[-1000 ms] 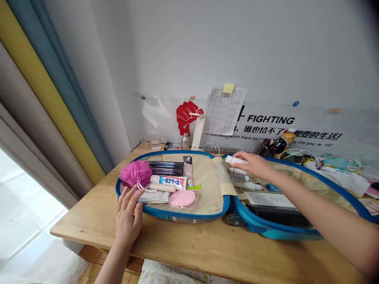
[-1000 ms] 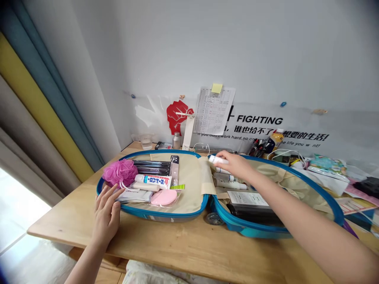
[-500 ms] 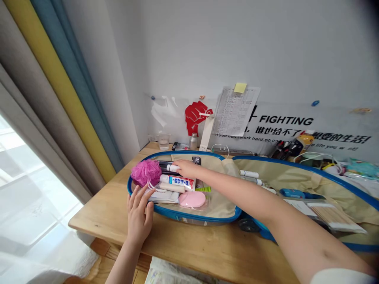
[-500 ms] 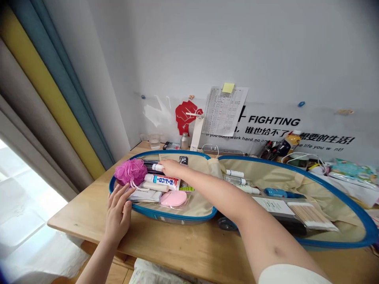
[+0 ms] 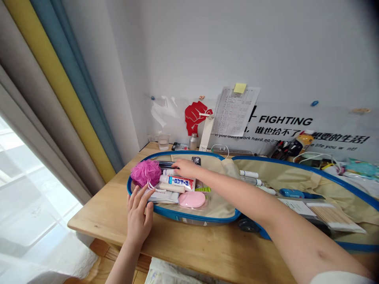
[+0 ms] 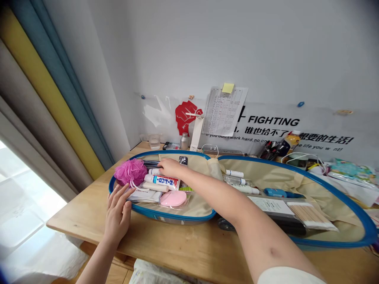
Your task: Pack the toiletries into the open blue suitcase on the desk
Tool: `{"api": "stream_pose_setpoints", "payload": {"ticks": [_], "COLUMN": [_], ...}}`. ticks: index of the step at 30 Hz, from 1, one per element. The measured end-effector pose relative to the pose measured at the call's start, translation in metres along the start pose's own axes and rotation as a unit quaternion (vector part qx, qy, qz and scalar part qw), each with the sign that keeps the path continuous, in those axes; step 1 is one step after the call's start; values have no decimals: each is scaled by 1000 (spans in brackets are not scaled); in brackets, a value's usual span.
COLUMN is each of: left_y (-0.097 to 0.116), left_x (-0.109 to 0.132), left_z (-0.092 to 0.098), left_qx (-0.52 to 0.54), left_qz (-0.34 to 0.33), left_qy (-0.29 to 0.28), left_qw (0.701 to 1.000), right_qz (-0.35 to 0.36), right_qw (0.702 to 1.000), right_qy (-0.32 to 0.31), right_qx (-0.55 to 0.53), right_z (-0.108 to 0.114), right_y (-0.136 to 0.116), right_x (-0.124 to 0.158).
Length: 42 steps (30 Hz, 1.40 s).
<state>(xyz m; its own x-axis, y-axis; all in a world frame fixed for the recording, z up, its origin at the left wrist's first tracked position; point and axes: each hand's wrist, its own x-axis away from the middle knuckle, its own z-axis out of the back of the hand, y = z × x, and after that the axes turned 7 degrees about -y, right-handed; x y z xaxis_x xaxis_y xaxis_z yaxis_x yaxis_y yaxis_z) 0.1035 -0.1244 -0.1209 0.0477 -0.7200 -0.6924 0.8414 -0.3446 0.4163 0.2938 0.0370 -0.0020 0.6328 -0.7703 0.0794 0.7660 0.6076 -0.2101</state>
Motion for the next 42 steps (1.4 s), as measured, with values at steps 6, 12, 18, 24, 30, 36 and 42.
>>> {"api": "stream_pose_setpoints", "payload": {"ticks": [6,12,18,24,30,36,42], "left_y": [-1,-1,-5,-4,-3,-2,-3], "left_x": [0,0,1,0,-1,-2,-1], "left_z": [0,0,-1,0,0,0,0], "left_qx": [-5,-2,-6,-5,-2,-2,-1], "left_qz": [-19,-29,-25,-35,-38,-39,-36], "left_qy": [-1,7,0,6,9,7,7], "left_qw": [1000,1000,1000,999,999,999,999], "right_qz": [-77,-170,-231,-266,-280,-297,-175], "right_qw": [996,984,972,960,954,949,981], "right_qy": [49,47,-32,-67,-64,3,32], "right_qx": [-13,6,28,57,85,109,72], "right_z": [55,76,51,28,26,68,69], "right_y": [62,149,194,198,185,168,92], "right_x": [40,129,194,204,200,196,121]}}
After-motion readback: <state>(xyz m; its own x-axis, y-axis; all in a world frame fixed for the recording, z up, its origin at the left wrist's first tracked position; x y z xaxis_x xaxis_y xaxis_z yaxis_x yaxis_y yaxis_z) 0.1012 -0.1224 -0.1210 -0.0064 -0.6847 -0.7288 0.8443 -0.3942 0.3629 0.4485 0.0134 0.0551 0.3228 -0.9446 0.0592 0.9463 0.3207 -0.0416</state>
